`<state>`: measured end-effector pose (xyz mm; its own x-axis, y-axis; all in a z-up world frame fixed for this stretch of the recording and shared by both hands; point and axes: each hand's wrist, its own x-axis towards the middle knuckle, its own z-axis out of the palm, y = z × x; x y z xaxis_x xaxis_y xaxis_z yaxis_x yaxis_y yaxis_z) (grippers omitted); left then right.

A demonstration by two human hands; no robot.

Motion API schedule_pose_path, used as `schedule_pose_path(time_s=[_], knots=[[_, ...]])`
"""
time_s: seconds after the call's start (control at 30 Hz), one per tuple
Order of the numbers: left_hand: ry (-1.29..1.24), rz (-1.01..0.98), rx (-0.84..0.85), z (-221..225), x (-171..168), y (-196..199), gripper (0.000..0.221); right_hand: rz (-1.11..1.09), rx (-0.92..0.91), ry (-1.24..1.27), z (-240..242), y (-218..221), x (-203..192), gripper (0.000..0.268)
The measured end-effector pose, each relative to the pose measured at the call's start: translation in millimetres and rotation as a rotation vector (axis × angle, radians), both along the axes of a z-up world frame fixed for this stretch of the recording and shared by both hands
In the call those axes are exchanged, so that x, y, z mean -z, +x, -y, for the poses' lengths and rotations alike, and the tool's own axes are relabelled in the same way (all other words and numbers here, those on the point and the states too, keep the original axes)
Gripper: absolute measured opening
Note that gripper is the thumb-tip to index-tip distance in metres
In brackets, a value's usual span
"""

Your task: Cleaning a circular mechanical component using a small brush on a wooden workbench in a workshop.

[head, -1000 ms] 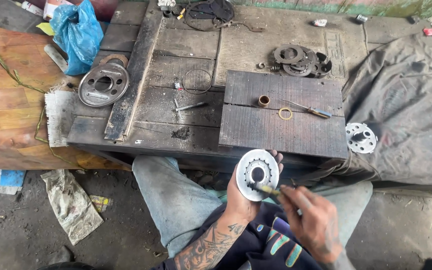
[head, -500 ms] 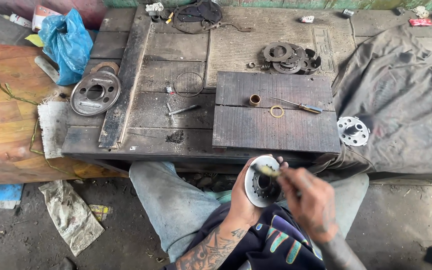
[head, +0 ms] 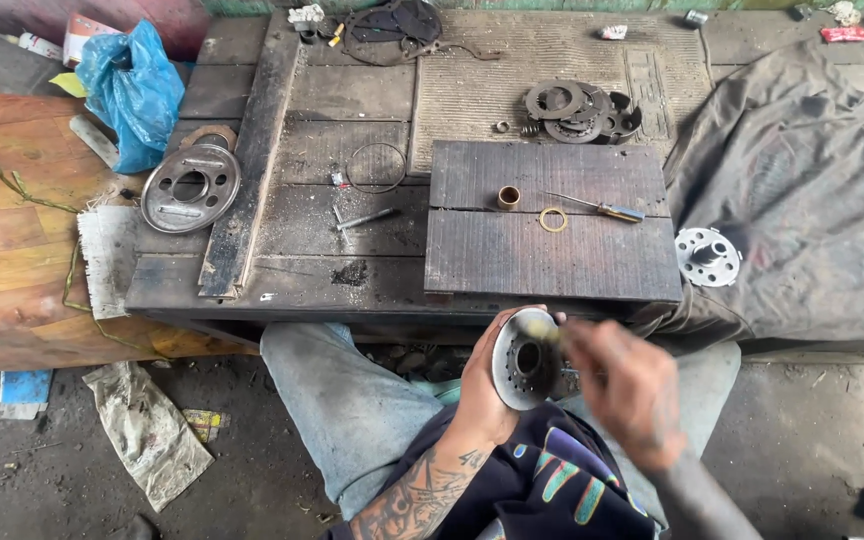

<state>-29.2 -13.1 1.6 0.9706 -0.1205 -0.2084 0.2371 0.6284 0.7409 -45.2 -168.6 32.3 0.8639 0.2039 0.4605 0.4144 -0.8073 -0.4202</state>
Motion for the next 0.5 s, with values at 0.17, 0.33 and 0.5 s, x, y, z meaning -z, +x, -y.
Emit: schedule_pose_path(time_s=[0.17,0.33,0.5], knots=[[-0.254,-0.172,0.090,3,-6,1,0.030,0.047,-0.161,0.009,-14,-8,-11,0.008],[-0.351,-0.137,0.152,1,7,4,0.033,0.013,-0.023,-0.027,-6,-6,-4,0.014],[-0.399,-0.222,0.210,6,6,-1,0.043,-0.013,0.047,-0.008,0,-6,-10,0.022]])
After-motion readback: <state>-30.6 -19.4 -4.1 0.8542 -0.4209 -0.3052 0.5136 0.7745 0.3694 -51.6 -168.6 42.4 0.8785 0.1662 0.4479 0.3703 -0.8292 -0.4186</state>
